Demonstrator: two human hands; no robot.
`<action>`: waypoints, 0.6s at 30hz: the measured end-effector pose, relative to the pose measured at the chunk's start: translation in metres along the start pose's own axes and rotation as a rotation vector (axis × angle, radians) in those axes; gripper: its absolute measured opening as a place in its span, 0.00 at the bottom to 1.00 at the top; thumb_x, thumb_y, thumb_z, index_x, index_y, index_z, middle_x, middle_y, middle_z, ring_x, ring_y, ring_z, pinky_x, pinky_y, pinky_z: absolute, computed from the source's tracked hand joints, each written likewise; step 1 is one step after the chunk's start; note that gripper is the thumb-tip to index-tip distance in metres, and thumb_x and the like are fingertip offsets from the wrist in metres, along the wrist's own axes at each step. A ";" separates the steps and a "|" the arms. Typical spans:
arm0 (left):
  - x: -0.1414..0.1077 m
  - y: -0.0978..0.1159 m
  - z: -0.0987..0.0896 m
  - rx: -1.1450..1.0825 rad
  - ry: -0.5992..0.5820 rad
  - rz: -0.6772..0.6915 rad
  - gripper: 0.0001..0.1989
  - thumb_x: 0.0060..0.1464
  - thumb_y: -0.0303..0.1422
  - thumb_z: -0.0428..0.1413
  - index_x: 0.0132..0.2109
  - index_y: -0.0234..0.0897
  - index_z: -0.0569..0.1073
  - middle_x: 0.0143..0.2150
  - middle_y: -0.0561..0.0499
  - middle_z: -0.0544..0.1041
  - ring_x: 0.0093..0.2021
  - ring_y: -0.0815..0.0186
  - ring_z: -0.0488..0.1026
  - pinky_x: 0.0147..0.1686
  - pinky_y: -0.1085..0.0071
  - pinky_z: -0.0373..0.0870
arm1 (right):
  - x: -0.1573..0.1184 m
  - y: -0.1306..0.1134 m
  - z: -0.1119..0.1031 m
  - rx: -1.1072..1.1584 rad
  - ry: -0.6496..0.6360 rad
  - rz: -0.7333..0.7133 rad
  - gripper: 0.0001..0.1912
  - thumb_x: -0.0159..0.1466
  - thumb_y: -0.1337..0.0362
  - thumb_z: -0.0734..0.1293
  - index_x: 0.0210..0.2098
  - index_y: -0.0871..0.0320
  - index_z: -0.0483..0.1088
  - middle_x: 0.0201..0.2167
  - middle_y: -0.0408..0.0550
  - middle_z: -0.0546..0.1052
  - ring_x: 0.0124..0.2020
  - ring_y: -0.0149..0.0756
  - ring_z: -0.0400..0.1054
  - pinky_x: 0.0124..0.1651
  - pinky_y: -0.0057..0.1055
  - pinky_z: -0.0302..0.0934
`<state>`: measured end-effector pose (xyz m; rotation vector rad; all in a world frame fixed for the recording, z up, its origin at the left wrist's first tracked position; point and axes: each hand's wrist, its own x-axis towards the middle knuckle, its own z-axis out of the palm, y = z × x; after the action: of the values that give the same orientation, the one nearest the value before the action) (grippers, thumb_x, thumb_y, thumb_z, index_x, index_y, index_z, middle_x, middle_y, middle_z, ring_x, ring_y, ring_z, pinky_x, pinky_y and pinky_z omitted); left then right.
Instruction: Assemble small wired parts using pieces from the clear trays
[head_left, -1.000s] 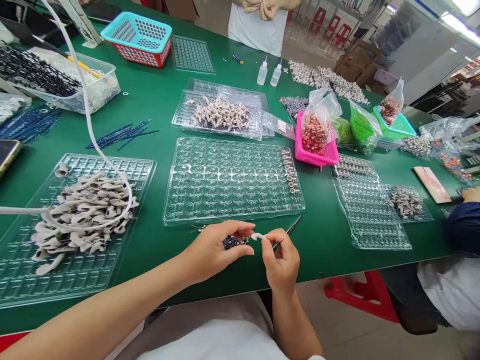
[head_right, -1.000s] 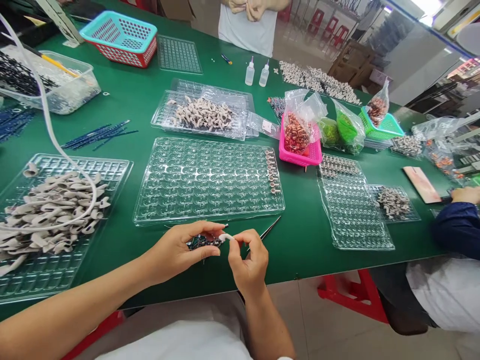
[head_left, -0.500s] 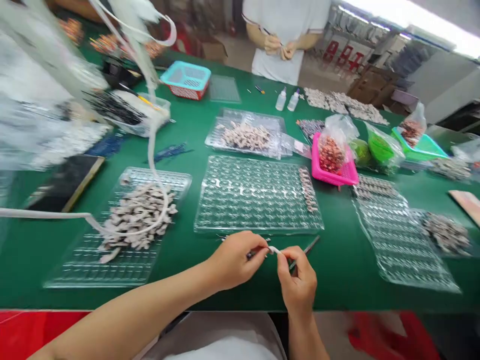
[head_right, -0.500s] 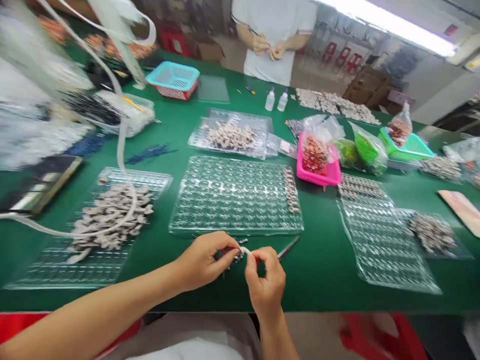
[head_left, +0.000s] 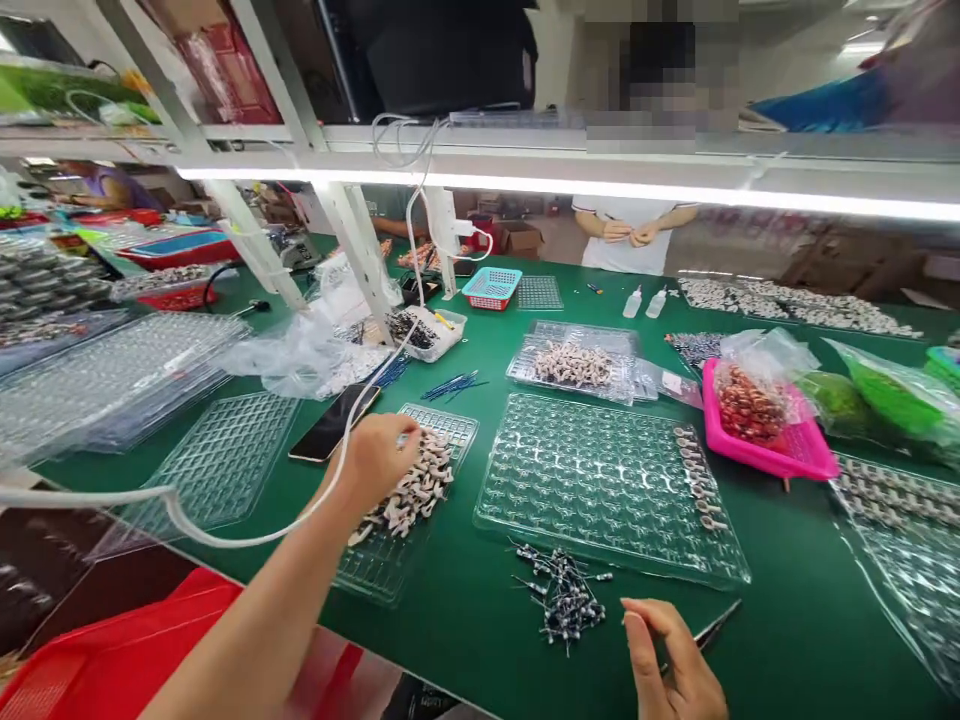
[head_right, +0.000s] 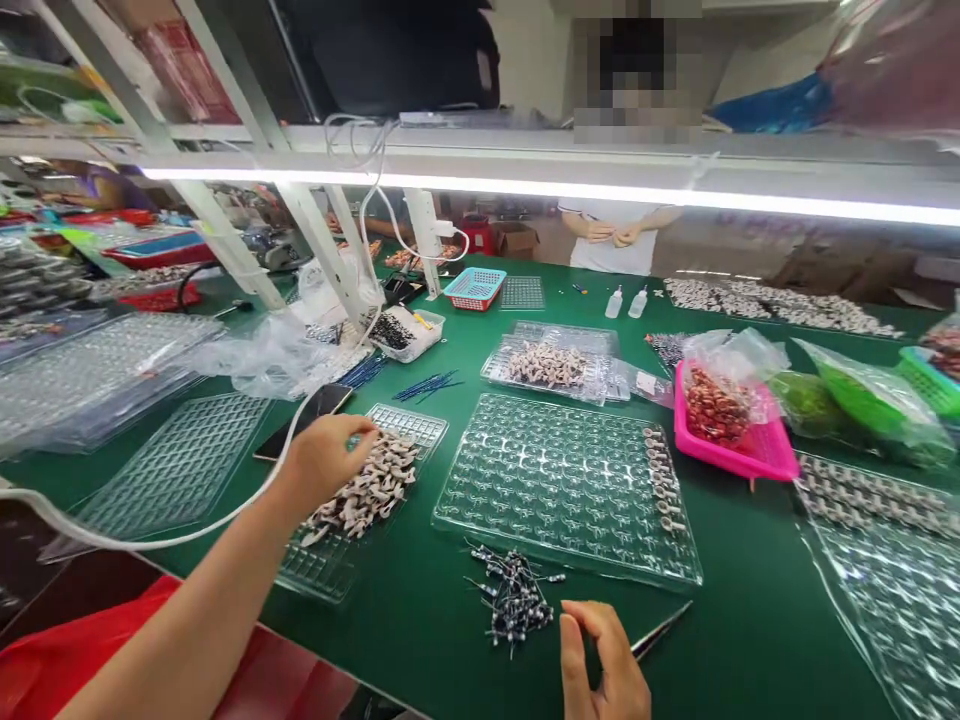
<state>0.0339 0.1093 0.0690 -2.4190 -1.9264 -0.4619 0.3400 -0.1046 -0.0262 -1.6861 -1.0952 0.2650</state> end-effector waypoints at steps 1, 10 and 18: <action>0.005 -0.011 0.002 0.010 -0.015 0.008 0.15 0.58 0.36 0.48 0.40 0.33 0.78 0.40 0.39 0.81 0.44 0.48 0.76 0.45 0.58 0.71 | 0.001 0.000 0.000 0.027 -0.007 -0.050 0.13 0.65 0.52 0.64 0.36 0.53 0.74 0.34 0.47 0.78 0.33 0.38 0.74 0.37 0.30 0.67; 0.038 0.127 0.073 -0.260 -0.152 0.649 0.15 0.59 0.38 0.51 0.48 0.36 0.77 0.48 0.40 0.79 0.50 0.49 0.74 0.52 0.55 0.68 | 0.006 -0.008 0.001 0.055 -0.079 -0.283 0.06 0.67 0.68 0.60 0.38 0.55 0.68 0.29 0.45 0.74 0.31 0.33 0.70 0.35 0.28 0.66; 0.019 0.331 0.121 -0.419 -0.409 0.834 0.09 0.61 0.34 0.55 0.44 0.36 0.77 0.44 0.42 0.78 0.46 0.57 0.74 0.47 0.63 0.70 | 0.002 -0.002 -0.003 0.046 -0.073 -0.247 0.05 0.66 0.68 0.61 0.38 0.55 0.68 0.30 0.45 0.73 0.31 0.34 0.69 0.36 0.29 0.64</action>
<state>0.3809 0.0715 0.0141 -3.4706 -0.7320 -0.3575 0.3424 -0.1046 -0.0229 -1.4922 -1.3283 0.1931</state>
